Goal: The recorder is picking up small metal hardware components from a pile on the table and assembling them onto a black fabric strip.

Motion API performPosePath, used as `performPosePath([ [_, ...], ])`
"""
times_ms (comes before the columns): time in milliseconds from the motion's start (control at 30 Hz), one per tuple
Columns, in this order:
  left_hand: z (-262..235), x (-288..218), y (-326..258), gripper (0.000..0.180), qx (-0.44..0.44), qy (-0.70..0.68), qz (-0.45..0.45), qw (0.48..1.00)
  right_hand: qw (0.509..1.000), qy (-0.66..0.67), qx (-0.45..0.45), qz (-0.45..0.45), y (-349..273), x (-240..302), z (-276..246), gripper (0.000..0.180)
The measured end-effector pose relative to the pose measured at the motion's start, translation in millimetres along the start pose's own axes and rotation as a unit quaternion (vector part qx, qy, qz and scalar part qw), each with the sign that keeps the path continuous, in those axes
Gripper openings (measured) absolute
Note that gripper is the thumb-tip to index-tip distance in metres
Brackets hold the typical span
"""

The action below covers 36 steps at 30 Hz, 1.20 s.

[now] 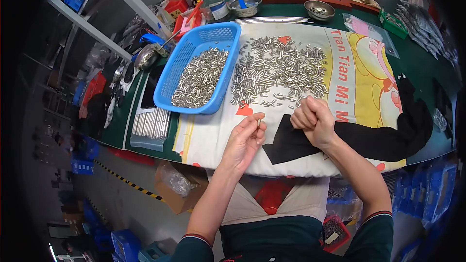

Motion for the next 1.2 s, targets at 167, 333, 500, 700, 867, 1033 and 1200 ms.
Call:
performPosePath([
  [167,-11.9,-28.1,2.1,0.015,-0.056,0.172,0.045,0.982,1.0,0.007,0.01,-0.004,-0.8,-1.2,-2.4,0.044],
  [333,32.6,-61.5,2.2,0.006,-0.027,0.715,0.281,0.639,1.0,0.001,0.01,-0.004,-0.9,0.3,-0.4,0.044],
  [500,34.0,-48.9,15.6,0.007,0.033,0.751,0.286,0.594,1.0,0.005,0.011,-0.002,-1.2,-0.3,-0.1,0.044],
  [700,49.4,-35.7,11.4,0.005,0.066,0.733,0.25,0.629,1.0,-0.008,-0.012,-0.003,-1.0,-1.0,-4.8,0.044],
  [867,69.0,-2.7,-3.4,0.006,0.116,0.72,0.239,0.641,1.0,0.004,0.01,-0.023,-1.4,3.3,-0.8,0.044],
  [1033,59.6,-2.1,-1.9,0.005,0.081,0.698,0.22,0.677,0.999,0.023,0.032,-0.029,-6.2,4.9,1.6,0.044],
  [1200,57.7,-2.5,-1.7,0.005,0.066,0.701,0.219,0.675,0.998,0.046,0.041,-0.016,-8.9,1.3,4.6,0.045],
])
Point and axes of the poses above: each hand's wrist, its own y-axis towards the middle knuckle, its own z-axis out of the palm, x = y × z, the point moved 9 cm from there along y, towards the middle knuckle, and after that the axes turned 3 degrees about z, right-handed, at the moved point
